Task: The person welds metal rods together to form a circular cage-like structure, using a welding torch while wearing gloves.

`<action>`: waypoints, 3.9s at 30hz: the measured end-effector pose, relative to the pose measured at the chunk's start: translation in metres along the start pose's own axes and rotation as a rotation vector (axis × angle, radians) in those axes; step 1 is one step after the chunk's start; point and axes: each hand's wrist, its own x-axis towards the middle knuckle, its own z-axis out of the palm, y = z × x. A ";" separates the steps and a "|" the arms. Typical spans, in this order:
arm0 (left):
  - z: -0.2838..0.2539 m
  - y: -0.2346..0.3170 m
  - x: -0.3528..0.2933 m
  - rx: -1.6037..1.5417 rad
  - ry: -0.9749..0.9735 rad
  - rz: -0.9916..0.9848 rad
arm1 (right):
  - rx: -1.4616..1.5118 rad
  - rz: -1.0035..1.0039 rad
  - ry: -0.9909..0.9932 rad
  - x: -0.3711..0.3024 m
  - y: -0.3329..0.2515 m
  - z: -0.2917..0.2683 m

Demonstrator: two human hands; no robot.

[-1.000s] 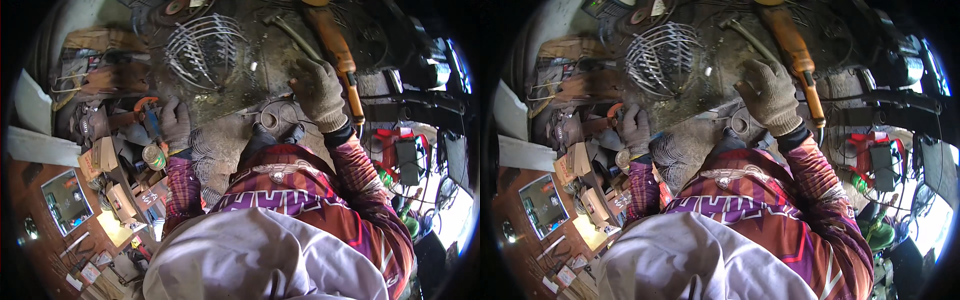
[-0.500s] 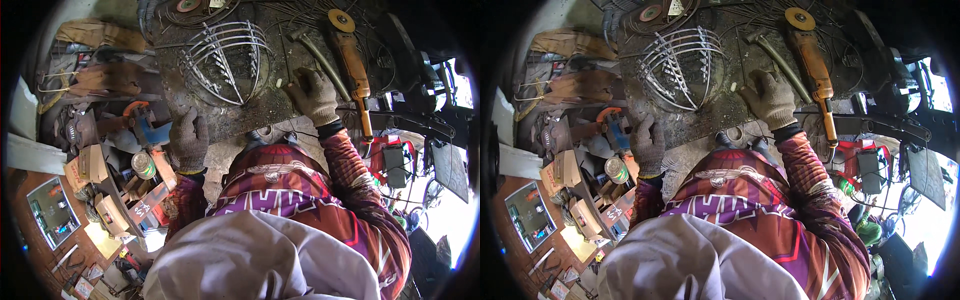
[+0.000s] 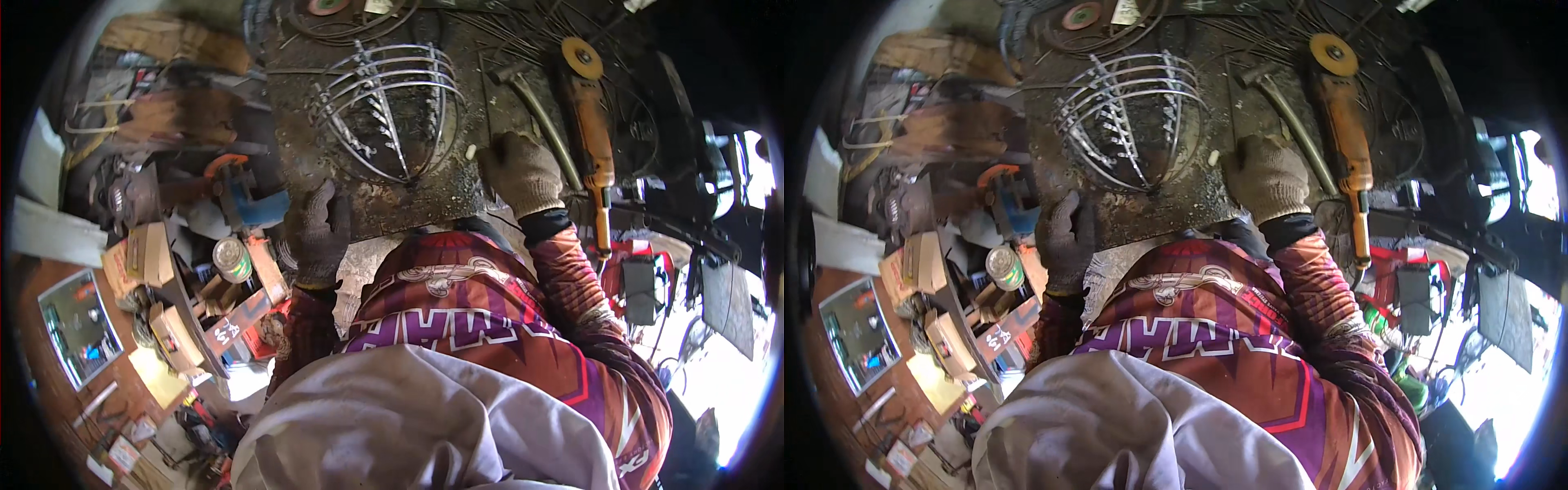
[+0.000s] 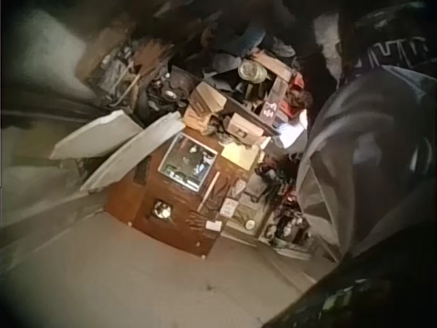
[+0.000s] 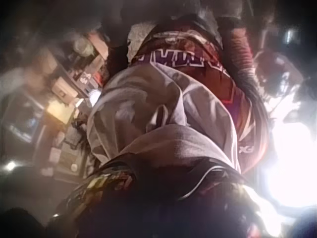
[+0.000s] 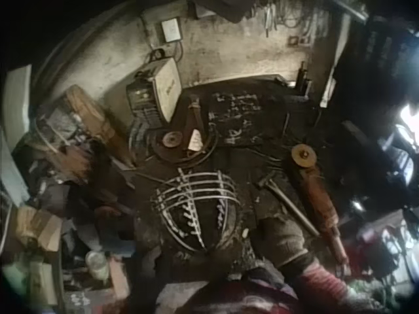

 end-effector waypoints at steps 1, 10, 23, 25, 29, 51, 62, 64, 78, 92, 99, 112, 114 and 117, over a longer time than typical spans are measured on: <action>0.000 -0.001 0.001 -0.016 0.028 0.011 | 0.001 0.013 -0.054 0.005 -0.002 -0.004; -0.007 0.007 -0.008 -0.111 0.059 -0.069 | 0.874 -0.061 -0.293 0.019 0.063 -0.017; 0.001 0.191 0.103 -0.679 -0.150 -0.264 | 0.877 -0.674 -0.039 -0.013 -0.026 -0.046; -0.001 0.170 0.100 -0.613 -0.109 -0.268 | 0.760 -0.702 -0.159 -0.019 -0.040 -0.060; -0.030 0.149 0.079 -0.780 -0.158 -0.721 | 0.745 -0.908 -0.049 0.011 -0.011 -0.024; -0.079 0.183 0.119 0.143 -0.760 -0.369 | 0.562 -0.458 0.217 0.085 0.011 0.018; -0.088 0.198 0.163 0.210 -1.002 -0.504 | 0.559 -0.431 0.127 0.086 0.011 0.017; -0.090 0.201 0.181 0.195 -1.073 -0.604 | 0.560 -0.437 0.117 0.086 0.009 0.012; -0.065 0.196 0.151 -0.252 -0.764 -0.803 | 0.553 -0.486 0.169 0.085 0.010 0.010; -0.046 0.190 0.133 -0.242 -0.618 -0.682 | 0.571 -0.479 0.165 0.085 0.010 0.015; -0.047 0.194 0.139 -0.243 -0.632 -0.726 | 0.518 -0.523 0.181 0.085 0.009 0.014; -0.046 0.188 0.136 -0.199 -0.623 -0.629 | 0.599 -0.535 0.146 0.089 0.008 0.008; -0.045 0.187 0.135 -0.196 -0.623 -0.620 | 0.580 -0.525 0.139 0.088 0.007 0.007; -0.046 0.194 0.141 -0.233 -0.631 -0.738 | 0.543 -0.522 0.163 0.088 0.008 0.012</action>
